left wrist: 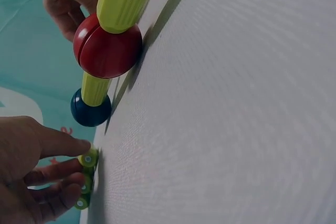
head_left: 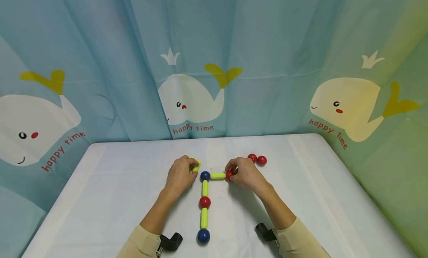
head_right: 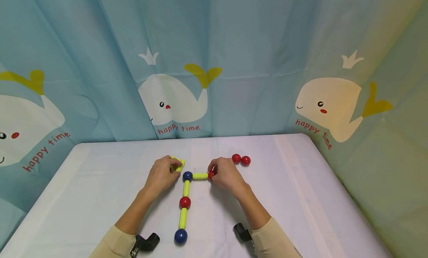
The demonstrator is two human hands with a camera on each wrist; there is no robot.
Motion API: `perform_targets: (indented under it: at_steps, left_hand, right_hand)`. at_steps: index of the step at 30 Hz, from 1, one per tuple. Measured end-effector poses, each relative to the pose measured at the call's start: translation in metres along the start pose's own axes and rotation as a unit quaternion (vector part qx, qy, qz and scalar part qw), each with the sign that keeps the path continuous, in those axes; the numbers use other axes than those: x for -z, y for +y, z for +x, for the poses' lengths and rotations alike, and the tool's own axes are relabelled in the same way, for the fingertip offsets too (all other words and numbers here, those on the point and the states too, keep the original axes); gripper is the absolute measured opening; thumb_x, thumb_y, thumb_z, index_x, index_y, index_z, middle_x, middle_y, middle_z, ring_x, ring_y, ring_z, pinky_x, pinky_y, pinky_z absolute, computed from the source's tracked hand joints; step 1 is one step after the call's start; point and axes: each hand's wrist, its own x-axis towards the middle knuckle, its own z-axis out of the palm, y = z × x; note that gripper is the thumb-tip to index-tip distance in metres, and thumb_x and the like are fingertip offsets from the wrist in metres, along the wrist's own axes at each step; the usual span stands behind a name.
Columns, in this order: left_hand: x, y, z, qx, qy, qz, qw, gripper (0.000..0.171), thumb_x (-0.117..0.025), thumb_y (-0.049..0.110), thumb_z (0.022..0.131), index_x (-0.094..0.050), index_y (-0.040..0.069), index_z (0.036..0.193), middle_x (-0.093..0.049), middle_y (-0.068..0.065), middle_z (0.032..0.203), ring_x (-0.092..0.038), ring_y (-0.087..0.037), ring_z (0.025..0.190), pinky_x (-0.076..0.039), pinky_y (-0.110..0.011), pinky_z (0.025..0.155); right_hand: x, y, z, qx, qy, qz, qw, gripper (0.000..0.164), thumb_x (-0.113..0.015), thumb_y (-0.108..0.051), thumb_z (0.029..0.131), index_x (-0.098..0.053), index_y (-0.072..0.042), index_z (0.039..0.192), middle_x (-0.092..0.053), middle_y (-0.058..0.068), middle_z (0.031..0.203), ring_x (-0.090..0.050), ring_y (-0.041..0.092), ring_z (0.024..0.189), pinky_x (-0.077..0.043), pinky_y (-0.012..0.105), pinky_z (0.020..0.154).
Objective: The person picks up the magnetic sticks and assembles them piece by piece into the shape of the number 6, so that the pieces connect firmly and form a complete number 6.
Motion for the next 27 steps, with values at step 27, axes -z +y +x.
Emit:
perform_targets:
  at_steps: [27]
  left_hand:
    - [0.0004, 0.0018, 0.0011, 0.046, -0.017, -0.004, 0.9988, 0.031, -0.081, 0.002, 0.082, -0.076, 0.007, 0.112, -0.061, -0.003, 0.083, -0.055, -0.016, 0.074, -0.046, -0.028, 0.066]
  right_hand:
    - [-0.0002, 0.0010, 0.0010, 0.014, 0.004, -0.006, 1.000, 0.016, -0.081, 0.002, 0.082, -0.077, -0.008, 0.094, -0.069, 0.003, 0.083, -0.059, 0.018, 0.079, -0.053, 0.029, 0.067]
